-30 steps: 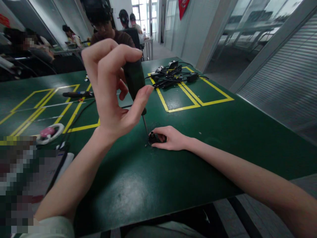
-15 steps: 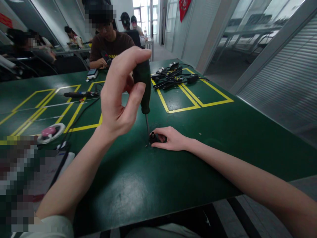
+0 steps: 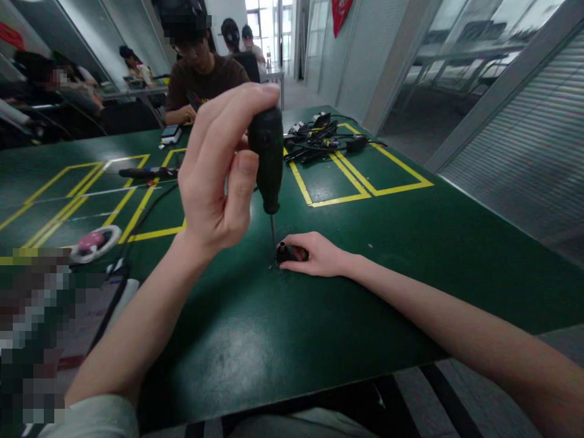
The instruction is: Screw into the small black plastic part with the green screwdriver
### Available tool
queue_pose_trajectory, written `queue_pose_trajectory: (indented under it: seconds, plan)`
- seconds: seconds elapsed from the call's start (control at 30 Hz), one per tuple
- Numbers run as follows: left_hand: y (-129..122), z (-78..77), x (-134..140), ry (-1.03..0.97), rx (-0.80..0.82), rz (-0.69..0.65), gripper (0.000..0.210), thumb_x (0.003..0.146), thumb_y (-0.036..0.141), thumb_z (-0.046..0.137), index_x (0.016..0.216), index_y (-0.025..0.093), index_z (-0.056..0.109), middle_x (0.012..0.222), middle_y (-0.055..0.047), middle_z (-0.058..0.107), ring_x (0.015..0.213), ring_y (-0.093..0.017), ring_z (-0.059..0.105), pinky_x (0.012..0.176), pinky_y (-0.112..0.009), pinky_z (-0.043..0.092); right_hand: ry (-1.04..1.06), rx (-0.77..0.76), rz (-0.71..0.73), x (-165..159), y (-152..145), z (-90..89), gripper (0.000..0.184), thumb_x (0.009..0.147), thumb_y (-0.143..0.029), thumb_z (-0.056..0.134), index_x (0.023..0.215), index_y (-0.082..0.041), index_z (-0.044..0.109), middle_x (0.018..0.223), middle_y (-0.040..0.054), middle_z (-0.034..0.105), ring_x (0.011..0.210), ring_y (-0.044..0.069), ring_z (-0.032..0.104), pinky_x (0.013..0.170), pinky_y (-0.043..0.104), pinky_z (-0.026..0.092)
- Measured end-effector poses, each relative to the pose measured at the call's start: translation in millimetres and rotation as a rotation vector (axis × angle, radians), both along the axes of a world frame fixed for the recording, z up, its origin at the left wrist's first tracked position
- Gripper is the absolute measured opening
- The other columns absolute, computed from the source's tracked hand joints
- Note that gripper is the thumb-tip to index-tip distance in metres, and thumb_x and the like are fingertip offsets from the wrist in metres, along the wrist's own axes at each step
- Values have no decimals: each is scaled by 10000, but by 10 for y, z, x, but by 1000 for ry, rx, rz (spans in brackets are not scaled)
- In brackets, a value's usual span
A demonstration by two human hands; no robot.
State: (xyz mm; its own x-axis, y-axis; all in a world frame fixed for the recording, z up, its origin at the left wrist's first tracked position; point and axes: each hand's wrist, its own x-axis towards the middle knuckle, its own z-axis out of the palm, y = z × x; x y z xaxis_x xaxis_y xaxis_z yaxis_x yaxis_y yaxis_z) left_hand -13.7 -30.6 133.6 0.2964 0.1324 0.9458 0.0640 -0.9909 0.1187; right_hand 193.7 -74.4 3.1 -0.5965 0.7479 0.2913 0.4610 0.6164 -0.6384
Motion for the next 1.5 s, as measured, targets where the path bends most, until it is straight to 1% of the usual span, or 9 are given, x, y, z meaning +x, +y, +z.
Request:
queue_pose_trajectory:
  seconds: [0.1, 0.23, 0.33, 0.5, 0.63, 0.87, 1.03, 1.2, 1.5]
  plan:
    - [-41, -1, 34, 29, -66, -64, 401, 1085, 379, 395, 1442, 272, 544, 1456, -6, 593, 1368, -230, 616, 1156, -515, 527, -9, 1, -4, 1, 0, -7, 309, 924, -423, 737, 1041, -145, 670, 681, -37, 572, 585, 121, 520, 618, 245, 370]
    - [-32, 32, 83, -50, -262, -216, 301, 1063, 322, 487, 1334, 254, 600, 1257, -21, 682, 1155, -178, 723, 979, -381, 628, -10, 11, -4, -1, 0, -8, 301, 925, -418, 738, 1047, -151, 672, 678, -37, 575, 583, 121, 518, 616, 242, 371]
    - [35, 61, 87, -35, -247, -310, 336, 1005, 426, 607, 1298, 262, 623, 1162, -7, 670, 1041, -149, 733, 955, -378, 623, -4, 15, -7, -3, 3, -9, 302, 925, -422, 739, 1050, -157, 669, 667, -43, 574, 577, 118, 514, 613, 240, 372]
    - [106, 65, 74, -128, -336, -292, 408, 876, 497, 768, 1172, 233, 672, 1008, 16, 621, 932, -117, 705, 997, -411, 590, 5, 15, -6, -3, 4, -7, 294, 922, -410, 746, 1043, -152, 670, 666, -47, 563, 575, 117, 519, 607, 238, 370]
    - [98, 64, 88, -215, -304, -276, 457, 790, 476, 843, 1118, 227, 642, 1066, 46, 522, 986, -95, 690, 1017, -421, 586, 10, 14, -5, -6, 1, -9, 303, 917, -409, 753, 1043, -145, 674, 669, -46, 565, 573, 116, 518, 608, 240, 374]
    - [-62, 117, 129, -149, -351, -303, 280, 918, 255, 721, 1024, 185, 471, 1161, 39, 689, 966, -123, 787, 938, -458, 649, 3, 22, -3, -7, -6, -12, 312, 921, -405, 749, 1055, -132, 678, 669, -43, 568, 574, 119, 524, 613, 242, 374]
    - [-80, 129, 142, -244, -239, -335, 256, 899, 293, 734, 1017, 161, 550, 1017, 52, 574, 1090, -186, 768, 770, -360, 688, 1, 5, -6, 3, 2, -9, 308, 920, -422, 743, 1044, -150, 668, 674, -42, 572, 577, 118, 521, 608, 240, 375]
    - [-58, 130, 134, -218, -281, -415, 67, 1008, 223, 589, 1060, 181, 598, 1024, 50, 711, 1026, -122, 757, 747, -292, 681, 2, -2, -2, 7, 4, -14, 305, 926, -430, 733, 1045, -158, 662, 667, -45, 565, 579, 119, 518, 612, 241, 377]
    - [-29, 159, 43, -93, -509, -401, 363, 889, 404, 763, 1087, 166, 574, 1083, 36, 732, 1209, -234, 737, 1046, -605, 589, 15, -4, -1, 2, 6, -29, 312, 921, -427, 742, 1039, -150, 663, 660, -52, 552, 572, 115, 511, 617, 244, 371]
